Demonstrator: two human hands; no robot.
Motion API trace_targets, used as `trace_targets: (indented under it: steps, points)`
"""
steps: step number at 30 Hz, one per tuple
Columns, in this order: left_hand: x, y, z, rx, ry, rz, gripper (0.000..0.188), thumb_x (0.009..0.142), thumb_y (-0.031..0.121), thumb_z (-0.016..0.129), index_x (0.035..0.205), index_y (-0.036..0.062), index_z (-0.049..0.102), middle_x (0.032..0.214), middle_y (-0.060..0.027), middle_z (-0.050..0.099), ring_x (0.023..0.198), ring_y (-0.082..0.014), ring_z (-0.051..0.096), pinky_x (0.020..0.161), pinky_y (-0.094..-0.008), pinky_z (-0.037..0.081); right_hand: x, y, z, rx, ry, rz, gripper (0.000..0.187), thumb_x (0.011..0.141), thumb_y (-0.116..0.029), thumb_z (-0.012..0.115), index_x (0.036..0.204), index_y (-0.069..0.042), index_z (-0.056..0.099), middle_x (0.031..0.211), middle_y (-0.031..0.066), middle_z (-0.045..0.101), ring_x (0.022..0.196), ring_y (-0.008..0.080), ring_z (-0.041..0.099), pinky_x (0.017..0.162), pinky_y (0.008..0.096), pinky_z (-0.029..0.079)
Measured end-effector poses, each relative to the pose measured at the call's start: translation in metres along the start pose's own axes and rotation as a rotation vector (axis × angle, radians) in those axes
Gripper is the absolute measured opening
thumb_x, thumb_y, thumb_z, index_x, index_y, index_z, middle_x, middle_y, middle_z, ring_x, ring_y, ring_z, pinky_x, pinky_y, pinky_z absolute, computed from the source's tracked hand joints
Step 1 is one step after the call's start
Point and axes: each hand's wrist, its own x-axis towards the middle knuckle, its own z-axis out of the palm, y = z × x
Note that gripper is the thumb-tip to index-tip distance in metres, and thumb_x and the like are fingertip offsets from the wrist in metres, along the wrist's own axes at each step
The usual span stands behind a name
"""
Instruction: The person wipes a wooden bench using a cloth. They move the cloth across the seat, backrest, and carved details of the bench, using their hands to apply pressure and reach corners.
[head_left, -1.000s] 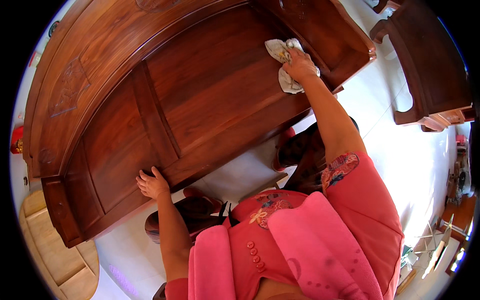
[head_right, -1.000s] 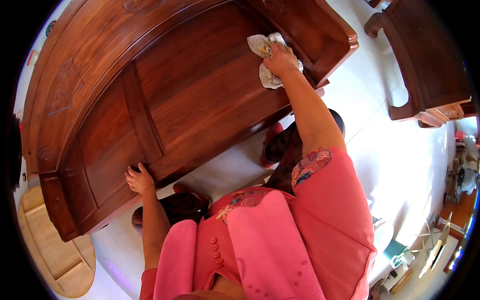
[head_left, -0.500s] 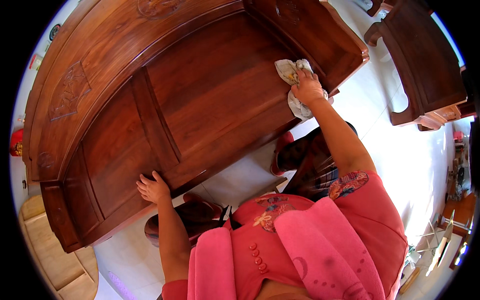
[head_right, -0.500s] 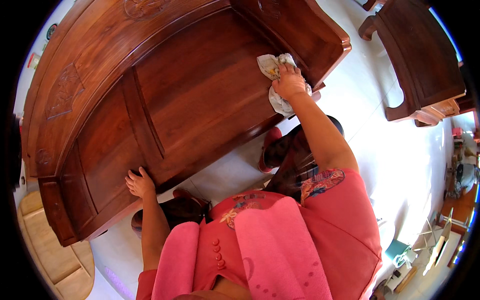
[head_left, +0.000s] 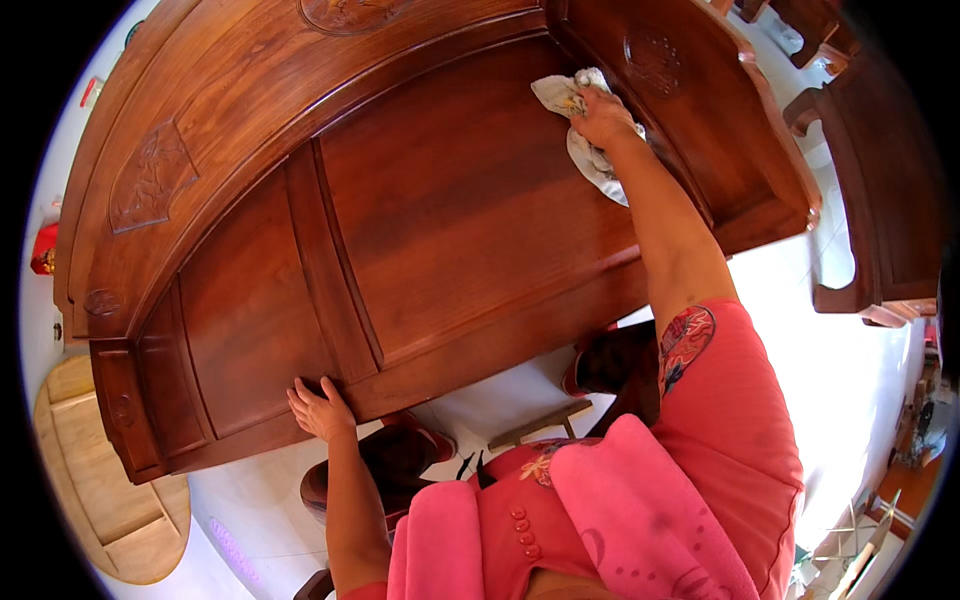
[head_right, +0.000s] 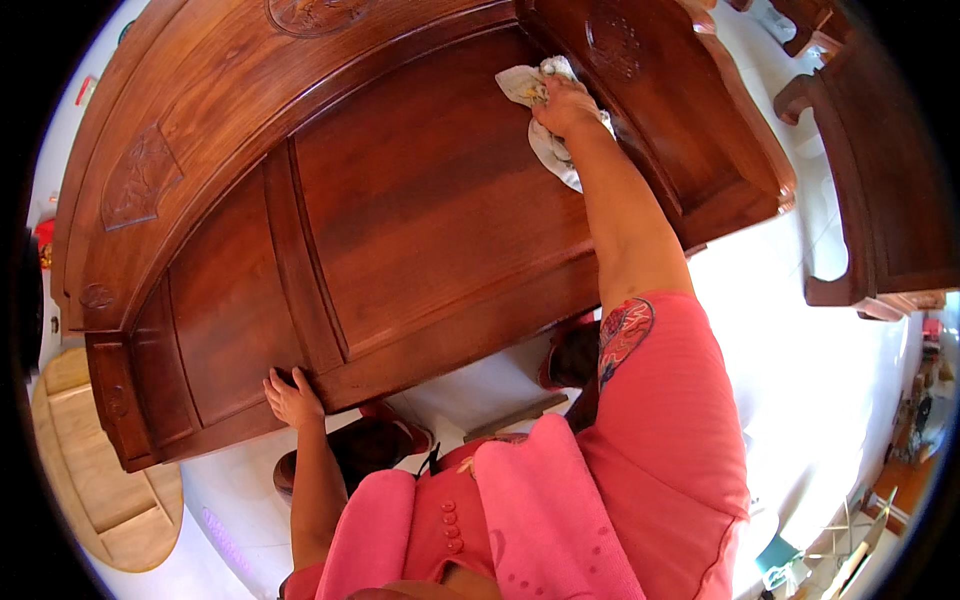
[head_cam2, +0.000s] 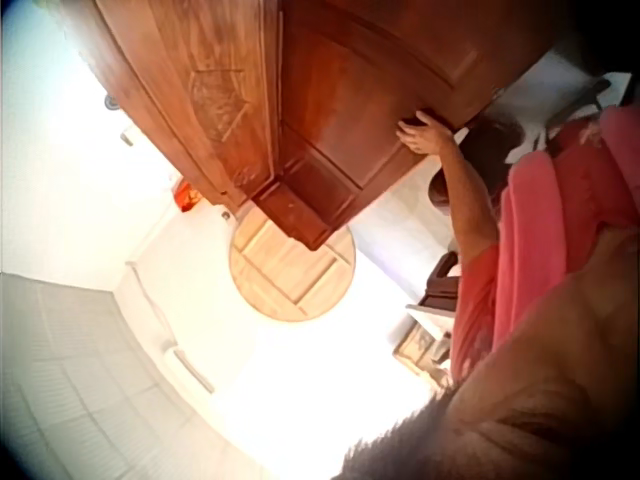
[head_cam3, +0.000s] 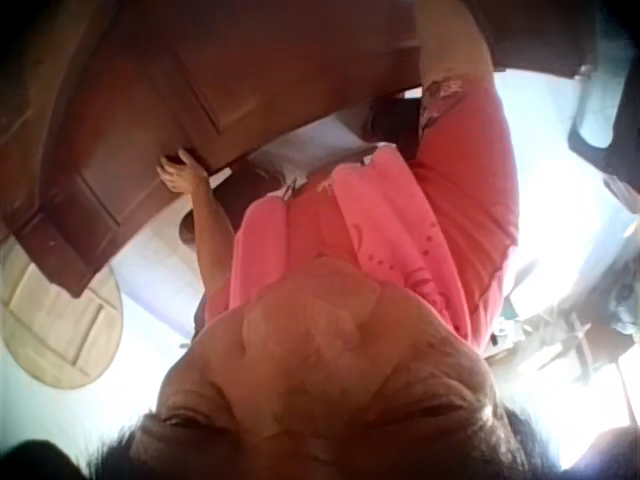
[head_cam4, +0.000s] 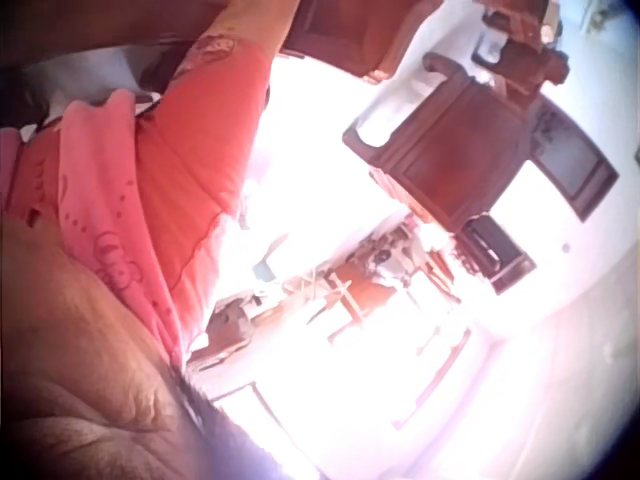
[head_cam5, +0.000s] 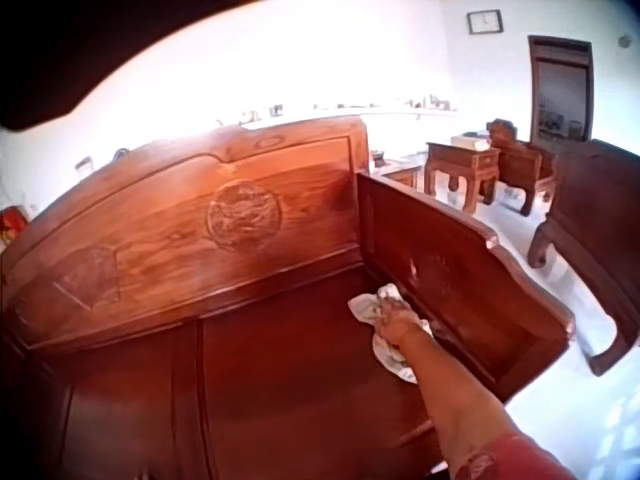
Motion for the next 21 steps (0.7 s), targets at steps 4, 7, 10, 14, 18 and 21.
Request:
trace_targets:
  steps: [4,7,10,14,18,21]
  points:
    - [-0.001,-0.005,0.000,-0.011,-0.014,0.002,0.067,0.101,0.050,0.049,0.154,0.0107,0.038,0.162,-0.0185,0.030,0.149,-0.0359,0.028,0.121,-0.0493,0.022,0.059,-0.019,0.003,-0.006,-0.014,0.018,0.073,0.090,-0.041,0.064,0.154,-0.014,0.042,0.163,0.0074,0.035,0.149,0.0307,0.034,0.121,0.0397,0.033]
    - [-0.001,-0.008,0.003,0.012,0.003,0.032,0.064,0.103,0.049,0.047,0.154,0.0101,0.039,0.161,-0.0192,0.031,0.147,-0.0389,0.030,0.120,-0.0500,0.026,0.104,-0.026,0.014,-0.031,0.003,0.005,0.074,0.091,-0.044,0.064,0.155,-0.015,0.040,0.163,0.0068,0.035,0.150,0.0296,0.033,0.122,0.0390,0.031]
    - [-0.001,-0.012,0.003,0.009,-0.004,0.046,0.065,0.103,0.048,0.047,0.154,0.0087,0.038,0.161,-0.0200,0.031,0.147,-0.0392,0.030,0.120,-0.0500,0.025,0.146,-0.032,0.025,-0.049,0.031,0.023,0.075,0.093,-0.050,0.064,0.157,-0.022,0.037,0.162,0.0065,0.038,0.149,0.0287,0.035,0.121,0.0421,0.035]
    - [-0.001,-0.017,0.005,-0.010,0.014,0.066,0.064,0.103,0.045,0.048,0.153,0.0069,0.038,0.160,-0.0210,0.032,0.147,-0.0402,0.030,0.120,-0.0508,0.025,0.177,-0.045,0.030,-0.021,0.095,0.021,0.070,0.091,-0.049,0.065,0.153,-0.027,0.043,0.154,0.0092,0.050,0.142,0.0320,0.044,0.115,0.0430,0.040]
    - [-0.001,-0.019,0.006,-0.018,0.028,0.091,0.063,0.103,0.043,0.049,0.152,0.0063,0.039,0.159,-0.0224,0.033,0.146,-0.0417,0.032,0.119,-0.0516,0.026,0.214,-0.036,0.038,0.018,0.066,0.048,0.068,0.092,-0.049,0.064,0.153,-0.028,0.044,0.155,0.0079,0.049,0.142,0.0288,0.046,0.115,0.0422,0.040]
    - [-0.001,-0.015,0.005,-0.019,0.043,0.110,0.062,0.103,0.043,0.050,0.152,0.0062,0.040,0.158,-0.0235,0.035,0.144,-0.0426,0.034,0.118,-0.0521,0.028,0.214,-0.038,0.040,0.061,0.075,0.035,0.068,0.092,-0.049,0.063,0.153,-0.026,0.044,0.156,0.0079,0.047,0.142,0.0288,0.046,0.116,0.0427,0.040]
